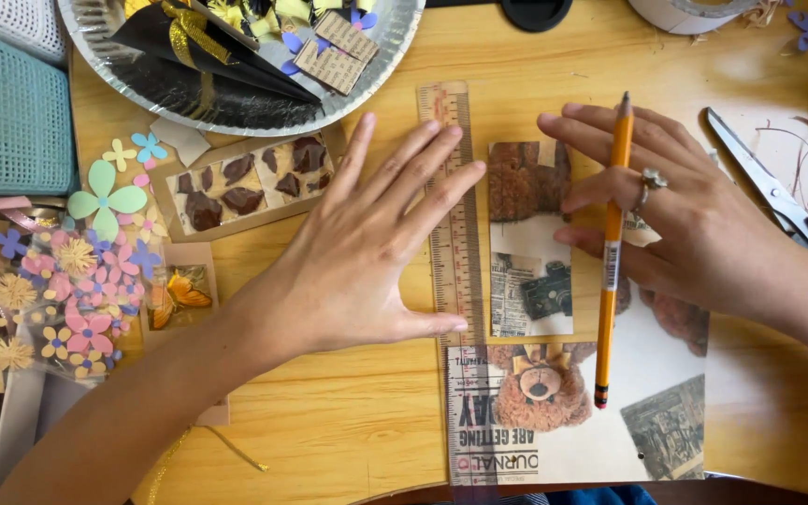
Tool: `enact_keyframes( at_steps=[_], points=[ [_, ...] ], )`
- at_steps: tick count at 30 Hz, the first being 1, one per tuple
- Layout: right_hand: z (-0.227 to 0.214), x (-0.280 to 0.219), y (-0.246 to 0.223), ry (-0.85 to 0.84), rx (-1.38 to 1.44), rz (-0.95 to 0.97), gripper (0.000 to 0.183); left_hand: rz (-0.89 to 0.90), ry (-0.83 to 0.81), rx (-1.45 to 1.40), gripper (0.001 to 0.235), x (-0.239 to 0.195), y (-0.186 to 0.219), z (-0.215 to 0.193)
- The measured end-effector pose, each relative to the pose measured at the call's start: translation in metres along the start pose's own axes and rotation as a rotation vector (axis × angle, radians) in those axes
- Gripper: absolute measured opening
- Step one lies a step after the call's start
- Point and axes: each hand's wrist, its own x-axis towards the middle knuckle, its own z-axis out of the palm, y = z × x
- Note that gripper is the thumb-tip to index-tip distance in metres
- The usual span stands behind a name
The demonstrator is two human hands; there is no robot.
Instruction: Arranging and marking paper scraps on a page using a pencil and ruler for a craft project.
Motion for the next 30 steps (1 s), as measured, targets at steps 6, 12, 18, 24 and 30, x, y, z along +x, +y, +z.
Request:
enact_keyframes(
  at_steps=[6,12,18,24,30],
  points=[
    [0.006,0.000,0.004,-0.142,-0.125,-0.020,0.031,-0.006,0.037,0.000,0.118,-0.004,-0.003,-0.006],
    [0.001,-0.010,-0.012,-0.045,-0.861,-0.008,0.053,-0.007,0.073,0.010,0.113,-0.006,-0.007,-0.008],
    [-0.015,-0.018,-0.005,-0.022,-0.396,0.036,0.027,0.002,0.097,-0.022,0.109,-0.007,-0.006,-0.010],
    [-0.035,-0.033,-0.002,0.029,-0.266,0.156,0.019,0.006,0.096,-0.023,0.112,-0.007,-0.007,-0.008],
    [-0.035,-0.038,-0.006,0.096,-0.145,0.233,0.017,-0.007,0.091,-0.025,0.112,-0.006,-0.007,-0.005]
  ],
)
